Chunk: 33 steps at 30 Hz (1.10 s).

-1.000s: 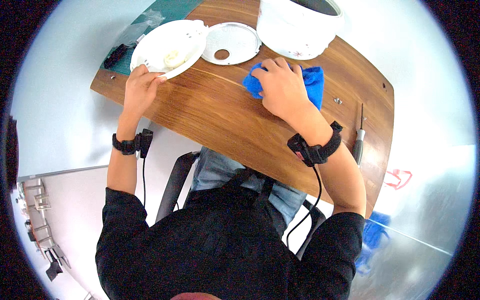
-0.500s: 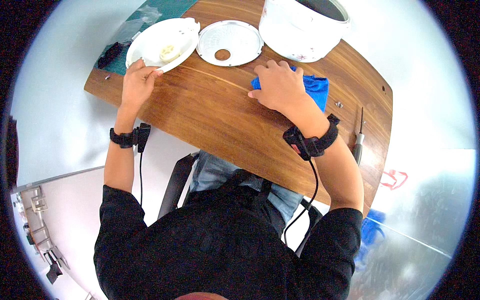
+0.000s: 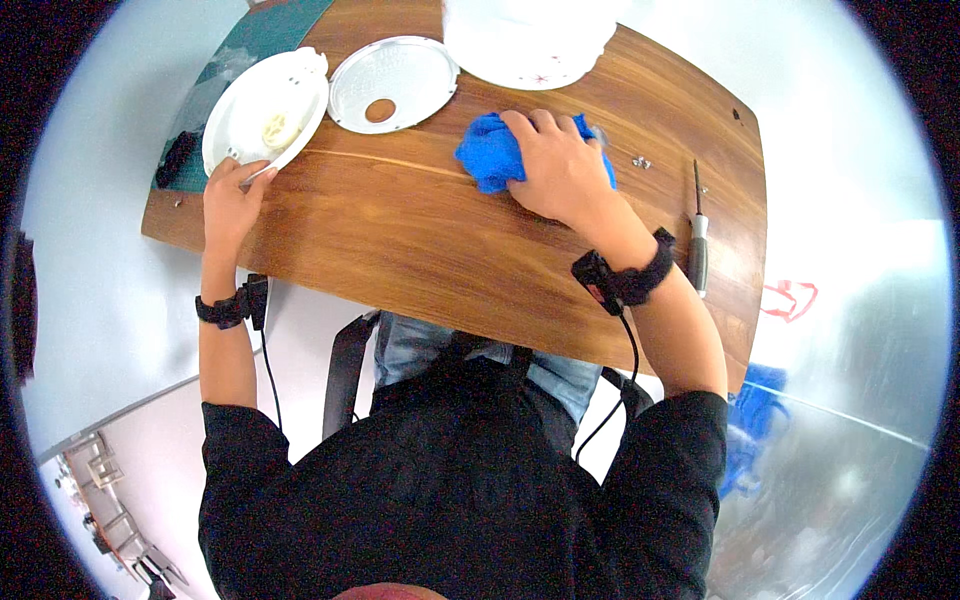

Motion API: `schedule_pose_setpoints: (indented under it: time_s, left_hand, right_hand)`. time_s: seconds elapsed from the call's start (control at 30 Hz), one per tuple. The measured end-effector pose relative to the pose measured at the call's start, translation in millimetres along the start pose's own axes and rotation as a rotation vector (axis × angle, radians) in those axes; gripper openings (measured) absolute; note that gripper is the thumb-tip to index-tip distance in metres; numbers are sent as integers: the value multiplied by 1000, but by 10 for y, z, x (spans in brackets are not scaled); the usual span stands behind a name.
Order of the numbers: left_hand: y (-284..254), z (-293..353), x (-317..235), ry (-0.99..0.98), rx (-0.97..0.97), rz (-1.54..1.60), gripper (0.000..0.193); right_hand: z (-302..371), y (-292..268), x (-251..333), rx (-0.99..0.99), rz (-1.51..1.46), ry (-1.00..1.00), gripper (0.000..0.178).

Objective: The person wipes the inside of a white plastic lid with a blue cloth, then places the lid onto a white appliance base. They use a screwdriver to fasten several screws into the lid to secure it to the base.

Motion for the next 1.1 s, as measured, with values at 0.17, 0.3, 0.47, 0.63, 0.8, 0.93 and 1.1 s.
schedule_pose_setpoints:
  time_s: [0.17,0.3,0.47,0.63,0.8,0.93,1.1]
  left_hand:
    - [28,-22,-43,28,12,-48,25]
    - [59,9,31,54,38,-71,24]
    - [-9,-81,-285,137,77,-165,25]
    - [-22,-465,-1667,262,62,268,27]
    - [812,-537,-3222,244,428,891,47]
    - [1499,-554,-3951,322,556,734,70]
    - [1669,-531,-4178,463,453,617,75]
  right_hand:
    - [-26,-121,-164,-76,-112,25,71]
    - [7,-732,-476,-274,-261,131,71]
    - [296,-1341,-1194,-484,-207,296,77]
    - [376,-1481,-1707,-466,-149,412,81]
    - [164,-1238,-1985,-490,-27,412,75]
    - [-73,-1019,-2244,-439,87,427,74]
    - [-214,-719,-2514,-373,167,455,71]
Point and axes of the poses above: each hand's wrist, its own z-axis away from the middle knuckle, its own y-axis out of the palm, x = y × z, the point moved 10 cm from there along -z, towards the middle knuckle, and after that the axes turned 9 degrees about -x, right-handed, at the moved point
